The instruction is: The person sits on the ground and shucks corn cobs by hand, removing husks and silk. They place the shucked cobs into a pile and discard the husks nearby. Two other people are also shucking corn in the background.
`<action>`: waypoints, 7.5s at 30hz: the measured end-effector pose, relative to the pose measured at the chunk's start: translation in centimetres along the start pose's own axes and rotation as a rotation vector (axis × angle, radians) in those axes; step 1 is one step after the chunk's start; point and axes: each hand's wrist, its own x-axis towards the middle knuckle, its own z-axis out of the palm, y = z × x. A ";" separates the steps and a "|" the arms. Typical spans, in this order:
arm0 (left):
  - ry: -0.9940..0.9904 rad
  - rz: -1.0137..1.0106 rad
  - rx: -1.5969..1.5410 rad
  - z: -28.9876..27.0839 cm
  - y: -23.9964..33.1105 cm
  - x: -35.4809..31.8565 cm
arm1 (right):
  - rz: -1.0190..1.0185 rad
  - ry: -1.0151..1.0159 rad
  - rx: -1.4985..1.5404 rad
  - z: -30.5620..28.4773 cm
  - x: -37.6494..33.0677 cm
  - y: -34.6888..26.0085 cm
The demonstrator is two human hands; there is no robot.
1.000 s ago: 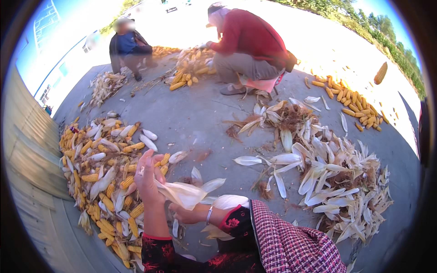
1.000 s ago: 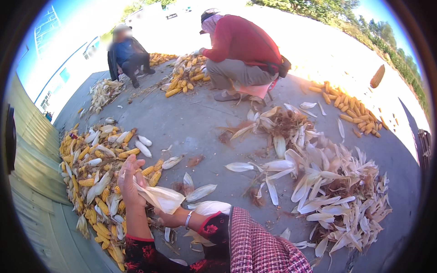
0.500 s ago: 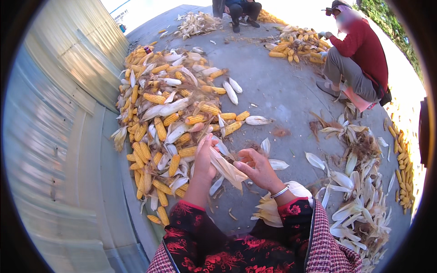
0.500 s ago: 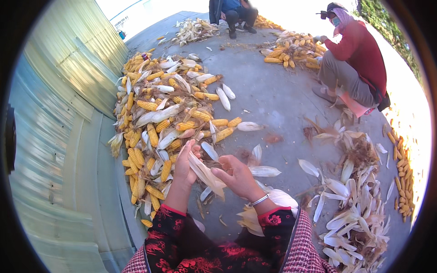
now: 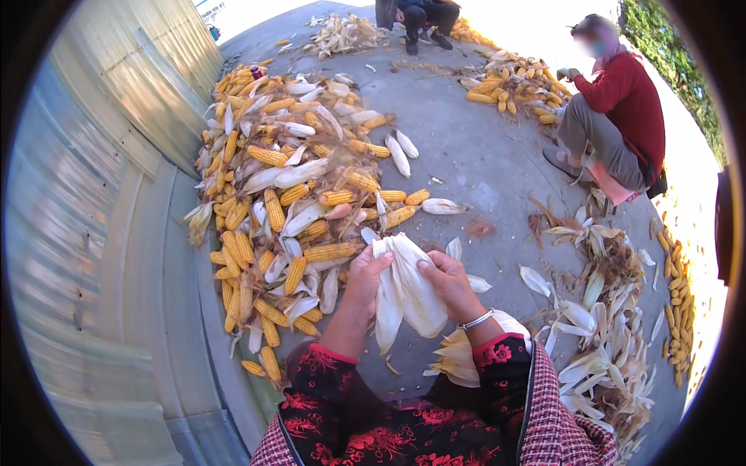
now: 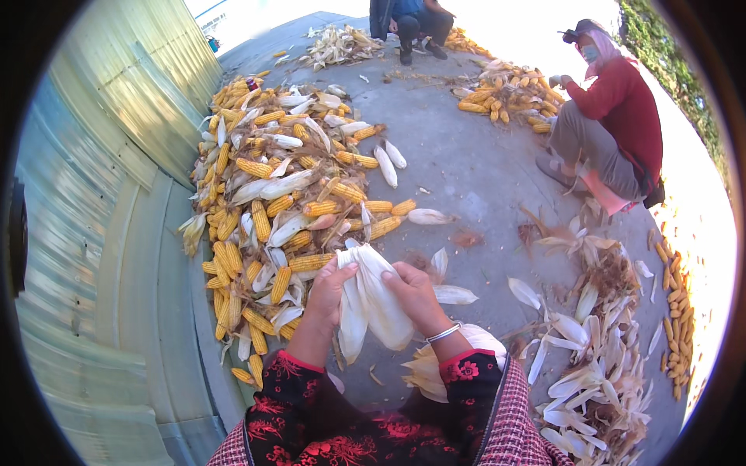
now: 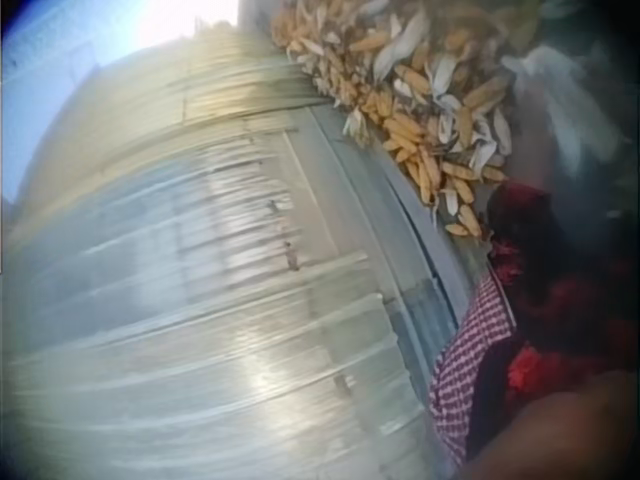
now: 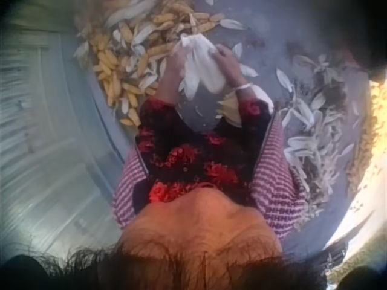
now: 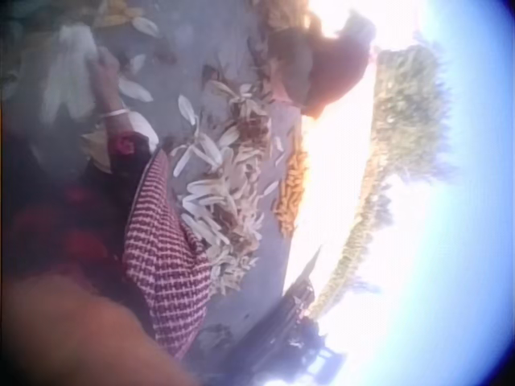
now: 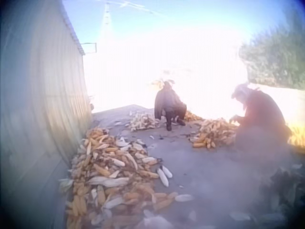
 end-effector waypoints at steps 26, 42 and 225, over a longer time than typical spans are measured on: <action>0.021 -0.027 0.231 -0.6 2.3 -1.7 | -0.048 -0.069 -0.092 -0.3 -0.6 -1.4; -0.069 -0.052 0.498 0.4 1.5 -1.9 | -0.041 -0.071 -0.053 -0.1 -0.3 -1.0; -0.556 0.011 1.459 10.9 -1.3 -13.4 | -0.111 0.071 0.530 -9.0 -22.9 3.8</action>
